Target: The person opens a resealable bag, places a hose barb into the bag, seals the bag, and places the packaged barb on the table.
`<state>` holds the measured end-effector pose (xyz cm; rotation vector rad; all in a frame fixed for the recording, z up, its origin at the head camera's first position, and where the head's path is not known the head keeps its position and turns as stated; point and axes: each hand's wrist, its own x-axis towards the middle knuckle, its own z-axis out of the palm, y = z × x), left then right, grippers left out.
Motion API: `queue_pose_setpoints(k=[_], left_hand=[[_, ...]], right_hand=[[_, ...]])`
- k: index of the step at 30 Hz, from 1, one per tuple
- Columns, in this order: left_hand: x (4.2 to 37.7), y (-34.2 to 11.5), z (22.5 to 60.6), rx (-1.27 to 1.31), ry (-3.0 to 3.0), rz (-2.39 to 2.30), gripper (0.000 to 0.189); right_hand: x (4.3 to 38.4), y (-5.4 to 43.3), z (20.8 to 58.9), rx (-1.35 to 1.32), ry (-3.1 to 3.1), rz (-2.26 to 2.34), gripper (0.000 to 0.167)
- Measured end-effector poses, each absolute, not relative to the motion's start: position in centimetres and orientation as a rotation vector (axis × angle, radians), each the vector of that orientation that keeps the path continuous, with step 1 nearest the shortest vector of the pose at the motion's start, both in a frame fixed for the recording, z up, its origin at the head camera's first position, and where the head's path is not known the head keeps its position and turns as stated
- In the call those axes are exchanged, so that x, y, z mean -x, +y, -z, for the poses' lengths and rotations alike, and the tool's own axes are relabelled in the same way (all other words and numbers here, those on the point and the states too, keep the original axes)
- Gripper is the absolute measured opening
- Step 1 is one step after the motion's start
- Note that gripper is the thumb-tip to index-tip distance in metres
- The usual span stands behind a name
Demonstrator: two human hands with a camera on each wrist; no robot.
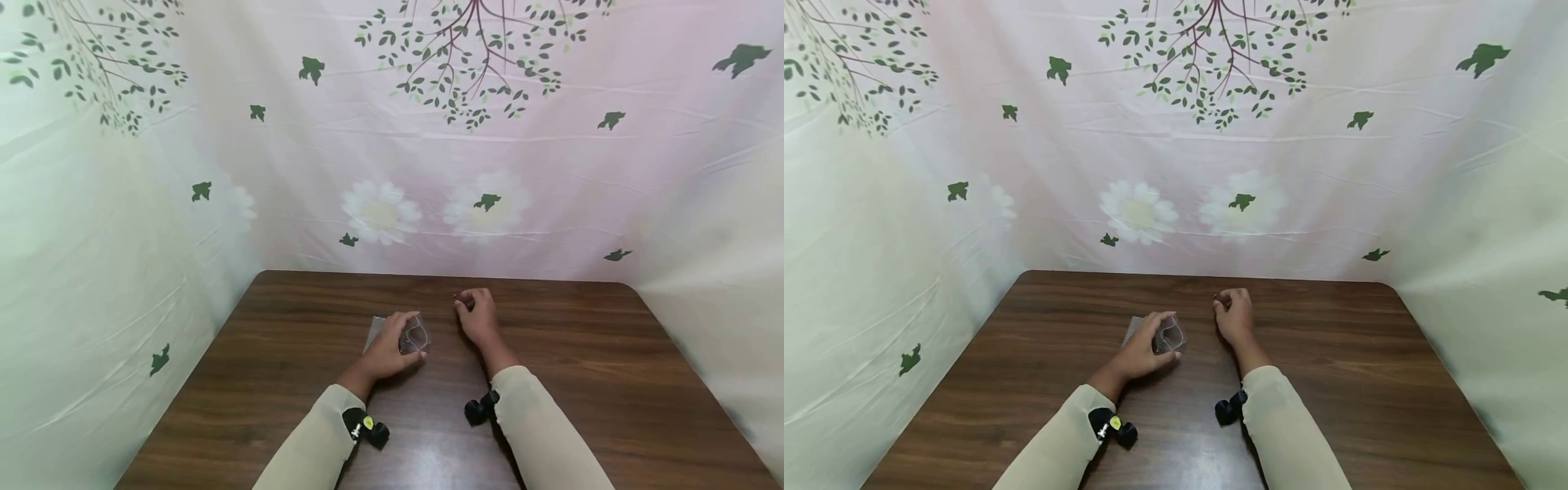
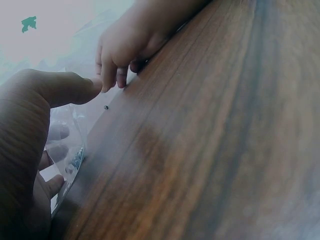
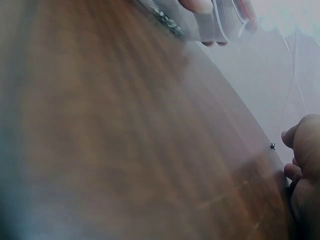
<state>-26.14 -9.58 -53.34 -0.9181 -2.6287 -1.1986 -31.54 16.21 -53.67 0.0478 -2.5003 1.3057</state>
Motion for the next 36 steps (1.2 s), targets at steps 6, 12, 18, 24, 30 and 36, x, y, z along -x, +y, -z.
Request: queue_pose_setpoints(k=[6, 12, 18, 24, 30, 36], left_hand=[[26.2, -9.6, 53.3, 0.916, -2.655, 1.204, 0.085], [26.2, -9.7, 53.2, 0.917, -2.652, 1.223, 0.085], [26.7, -10.0, 54.2, 0.975, -2.570, 1.179, 0.081], [26.6, -9.9, 53.9, 0.952, -2.599, 1.183, 0.083], [26.4, -9.6, 53.3, 0.927, -2.646, 1.212, 0.084], [26.6, -9.8, 54.0, 0.968, -2.573, 1.181, 0.080]], right_hand=[[32.7, 17.0, 53.8, -0.041, -2.568, -1.220, 0.024], [33.4, 17.3, 53.5, -0.068, -2.636, -1.098, 0.027], [33.9, 17.2, 53.5, -0.091, -2.693, -0.978, 0.028], [34.0, 17.2, 53.5, -0.107, -2.761, -0.873, 0.033], [34.0, 17.3, 53.4, -0.100, -2.778, -0.828, 0.034], [34.0, 17.2, 53.6, -0.089, -2.792, -0.822, 0.029]])
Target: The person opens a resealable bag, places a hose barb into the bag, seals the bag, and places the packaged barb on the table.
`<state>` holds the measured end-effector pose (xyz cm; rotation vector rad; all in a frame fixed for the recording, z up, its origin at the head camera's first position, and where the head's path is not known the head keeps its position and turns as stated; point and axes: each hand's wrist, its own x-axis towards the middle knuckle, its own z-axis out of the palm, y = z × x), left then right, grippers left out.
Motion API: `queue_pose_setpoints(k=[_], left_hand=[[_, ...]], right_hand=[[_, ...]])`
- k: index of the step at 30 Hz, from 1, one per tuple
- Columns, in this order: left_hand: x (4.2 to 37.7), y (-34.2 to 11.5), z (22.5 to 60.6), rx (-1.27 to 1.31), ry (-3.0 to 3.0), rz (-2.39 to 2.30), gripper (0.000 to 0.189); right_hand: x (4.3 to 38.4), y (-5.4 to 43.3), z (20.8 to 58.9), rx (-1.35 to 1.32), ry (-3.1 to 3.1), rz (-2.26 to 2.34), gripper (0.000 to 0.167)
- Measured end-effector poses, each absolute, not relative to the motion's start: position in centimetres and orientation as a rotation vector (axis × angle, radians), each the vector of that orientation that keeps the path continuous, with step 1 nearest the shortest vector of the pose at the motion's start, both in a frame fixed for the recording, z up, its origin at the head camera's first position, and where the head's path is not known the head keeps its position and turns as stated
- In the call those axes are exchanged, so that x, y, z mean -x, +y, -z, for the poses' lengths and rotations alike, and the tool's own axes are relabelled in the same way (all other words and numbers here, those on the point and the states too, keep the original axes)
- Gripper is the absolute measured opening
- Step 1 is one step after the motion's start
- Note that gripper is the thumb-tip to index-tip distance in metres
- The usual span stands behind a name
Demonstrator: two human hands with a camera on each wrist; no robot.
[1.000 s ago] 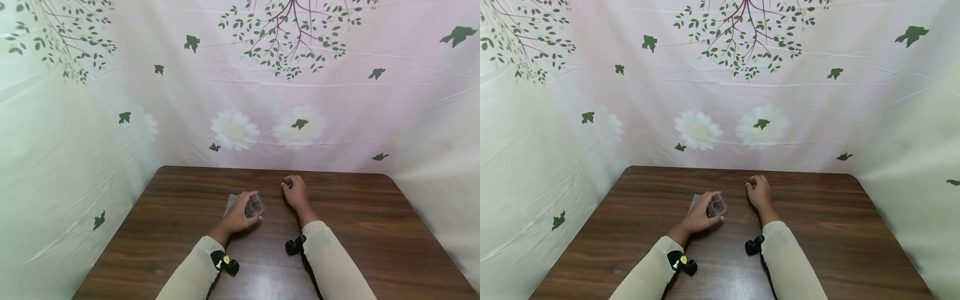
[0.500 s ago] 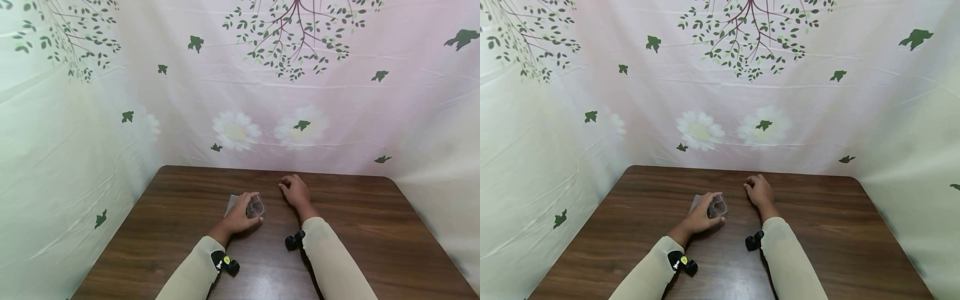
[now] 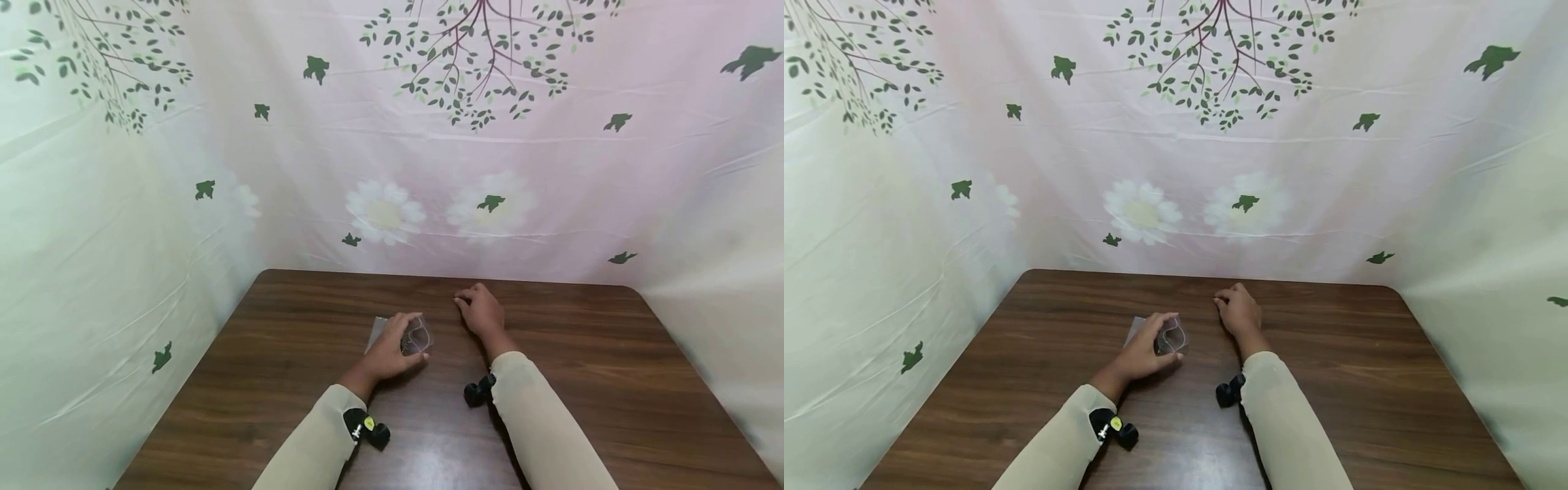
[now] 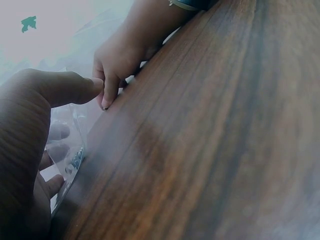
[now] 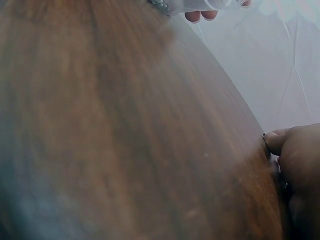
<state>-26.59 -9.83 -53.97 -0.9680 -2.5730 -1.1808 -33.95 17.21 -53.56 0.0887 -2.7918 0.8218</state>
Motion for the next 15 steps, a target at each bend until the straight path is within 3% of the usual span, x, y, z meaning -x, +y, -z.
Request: queue_pose_setpoints(k=[15], left_hand=[[26.28, -9.69, 53.49, 0.954, -2.600, 1.199, 0.082]], right_hand=[[33.82, 16.89, 53.28, -0.074, -2.782, -0.832, 0.022]])
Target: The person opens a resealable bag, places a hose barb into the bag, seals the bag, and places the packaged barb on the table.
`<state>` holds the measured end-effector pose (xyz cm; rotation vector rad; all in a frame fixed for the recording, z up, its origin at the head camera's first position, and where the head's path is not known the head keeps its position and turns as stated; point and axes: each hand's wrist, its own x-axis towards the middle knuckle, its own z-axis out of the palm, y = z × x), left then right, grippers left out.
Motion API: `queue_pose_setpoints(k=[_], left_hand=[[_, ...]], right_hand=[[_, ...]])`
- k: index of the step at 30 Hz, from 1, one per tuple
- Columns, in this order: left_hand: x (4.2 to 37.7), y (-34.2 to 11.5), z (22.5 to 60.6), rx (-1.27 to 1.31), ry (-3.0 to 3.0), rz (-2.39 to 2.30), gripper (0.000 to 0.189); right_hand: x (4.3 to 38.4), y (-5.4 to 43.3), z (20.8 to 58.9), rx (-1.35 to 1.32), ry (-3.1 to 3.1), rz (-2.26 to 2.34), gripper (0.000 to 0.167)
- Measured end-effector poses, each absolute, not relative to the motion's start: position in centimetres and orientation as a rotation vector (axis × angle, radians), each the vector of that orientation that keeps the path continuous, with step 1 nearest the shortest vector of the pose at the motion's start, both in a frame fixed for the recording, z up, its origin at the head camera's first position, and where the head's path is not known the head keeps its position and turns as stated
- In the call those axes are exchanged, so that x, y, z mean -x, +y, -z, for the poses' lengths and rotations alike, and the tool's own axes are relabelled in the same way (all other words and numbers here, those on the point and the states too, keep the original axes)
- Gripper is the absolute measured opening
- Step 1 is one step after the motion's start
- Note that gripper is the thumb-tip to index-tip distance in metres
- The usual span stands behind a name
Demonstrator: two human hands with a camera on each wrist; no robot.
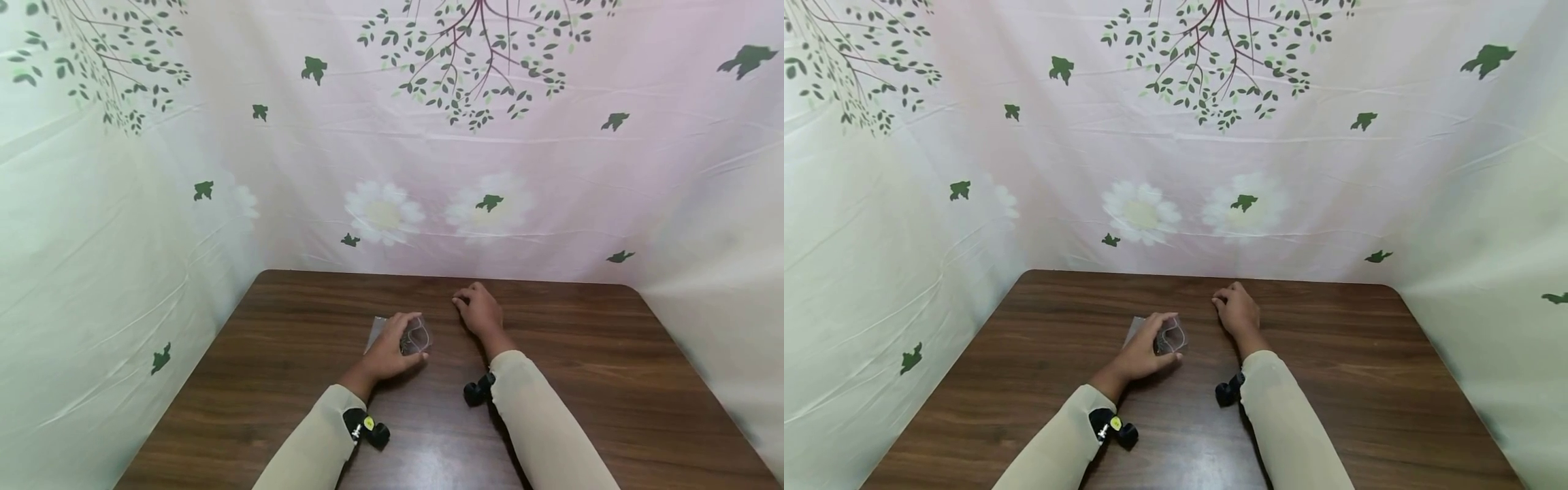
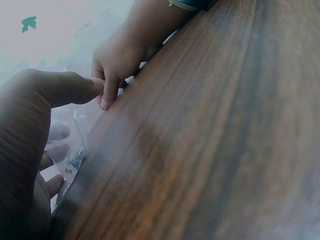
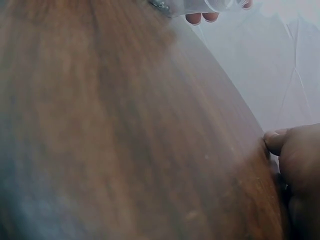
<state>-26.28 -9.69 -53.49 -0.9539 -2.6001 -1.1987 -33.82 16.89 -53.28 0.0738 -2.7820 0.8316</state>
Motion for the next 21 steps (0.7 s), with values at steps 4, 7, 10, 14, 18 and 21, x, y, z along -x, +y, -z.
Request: queue_pose_setpoints(k=[4, 7, 10, 14, 18, 21], left_hand=[[26.4, -9.7, 53.5, 0.951, -2.602, 1.182, 0.082], [26.2, -9.6, 53.2, 0.926, -2.644, 1.196, 0.083], [26.1, -9.5, 52.9, 0.898, -2.676, 1.207, 0.084], [26.1, -9.4, 52.9, 0.893, -2.681, 1.204, 0.085], [26.0, -9.4, 53.0, 0.893, -2.687, 1.226, 0.085], [26.0, -9.4, 52.9, 0.889, -2.685, 1.250, 0.085]], right_hand=[[33.8, 17.0, 53.3, -0.092, -2.786, -0.845, 0.020], [33.8, 17.1, 53.5, -0.087, -2.792, -0.880, 0.020], [33.7, 17.3, 53.6, -0.086, -2.780, -0.926, 0.021], [33.4, 17.4, 53.7, -0.097, -2.731, -1.014, 0.020], [32.7, 17.4, 53.8, -0.145, -2.645, -1.128, 0.017], [32.0, 17.5, 53.6, -0.193, -2.583, -1.220, 0.015]])
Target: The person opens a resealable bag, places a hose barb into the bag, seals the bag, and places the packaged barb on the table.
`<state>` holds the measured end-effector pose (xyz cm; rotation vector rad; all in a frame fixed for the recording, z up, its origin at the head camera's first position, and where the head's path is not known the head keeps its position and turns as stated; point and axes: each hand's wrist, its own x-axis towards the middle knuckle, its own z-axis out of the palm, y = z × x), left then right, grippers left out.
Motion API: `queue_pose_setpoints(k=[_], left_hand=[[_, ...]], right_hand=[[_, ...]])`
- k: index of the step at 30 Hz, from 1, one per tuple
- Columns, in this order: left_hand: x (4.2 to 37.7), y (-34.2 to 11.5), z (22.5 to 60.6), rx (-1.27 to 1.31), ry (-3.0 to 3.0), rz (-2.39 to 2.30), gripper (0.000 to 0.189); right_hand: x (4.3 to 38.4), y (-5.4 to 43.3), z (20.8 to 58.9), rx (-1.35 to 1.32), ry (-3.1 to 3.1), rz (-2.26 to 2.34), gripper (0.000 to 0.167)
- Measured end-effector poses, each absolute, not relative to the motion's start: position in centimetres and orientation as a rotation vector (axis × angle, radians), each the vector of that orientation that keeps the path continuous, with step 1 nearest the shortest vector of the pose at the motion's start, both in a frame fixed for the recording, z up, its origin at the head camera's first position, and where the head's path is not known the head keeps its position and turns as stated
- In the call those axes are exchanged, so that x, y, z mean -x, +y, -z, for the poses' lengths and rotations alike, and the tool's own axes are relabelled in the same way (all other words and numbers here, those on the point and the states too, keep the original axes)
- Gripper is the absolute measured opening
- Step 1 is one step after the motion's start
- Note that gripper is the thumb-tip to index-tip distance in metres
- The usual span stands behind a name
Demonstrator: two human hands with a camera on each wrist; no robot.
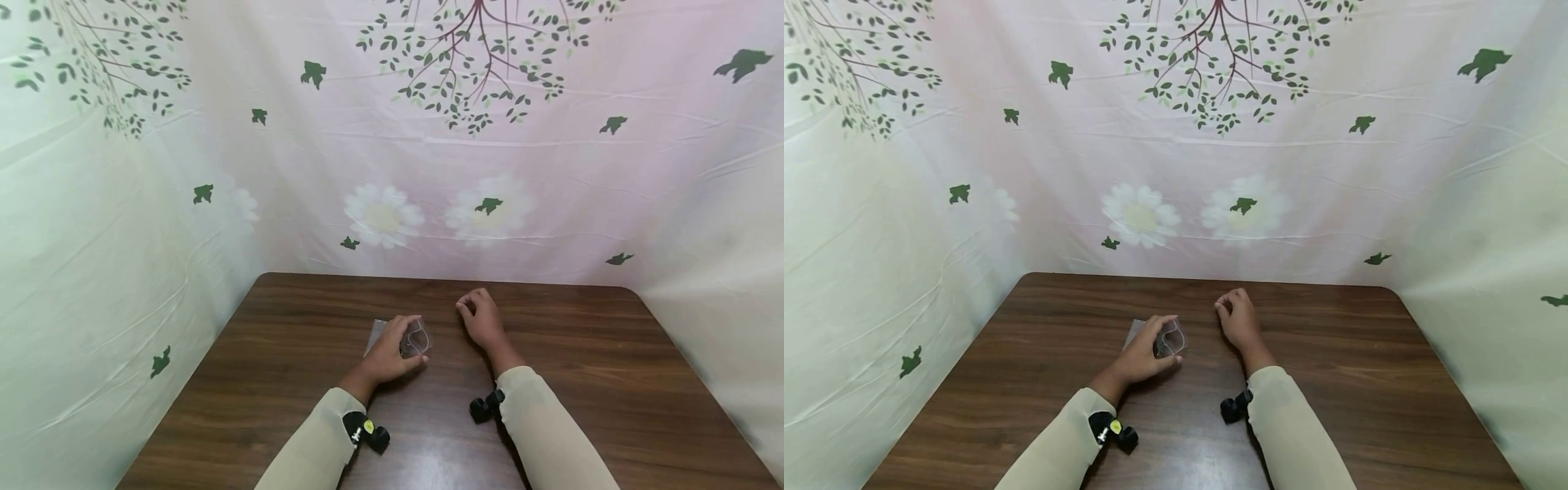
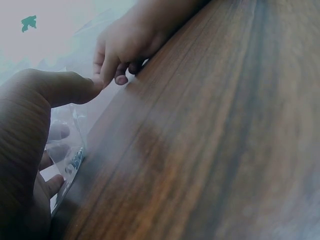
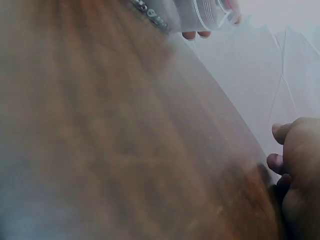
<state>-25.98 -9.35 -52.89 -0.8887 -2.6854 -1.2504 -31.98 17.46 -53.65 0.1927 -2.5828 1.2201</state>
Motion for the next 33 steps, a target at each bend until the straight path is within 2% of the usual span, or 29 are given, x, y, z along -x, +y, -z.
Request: queue_pose_setpoints(k=[21, 33], left_hand=[[25.9, -9.3, 52.6, 0.882, -2.697, 1.265, 0.085], [25.9, -9.4, 52.7, 0.876, -2.696, 1.271, 0.084]], right_hand=[[28.6, 17.0, 53.6, -0.242, -2.413, -1.412, 0.010], [26.3, 14.6, 53.5, -0.376, -2.313, -1.511, 0.010]])
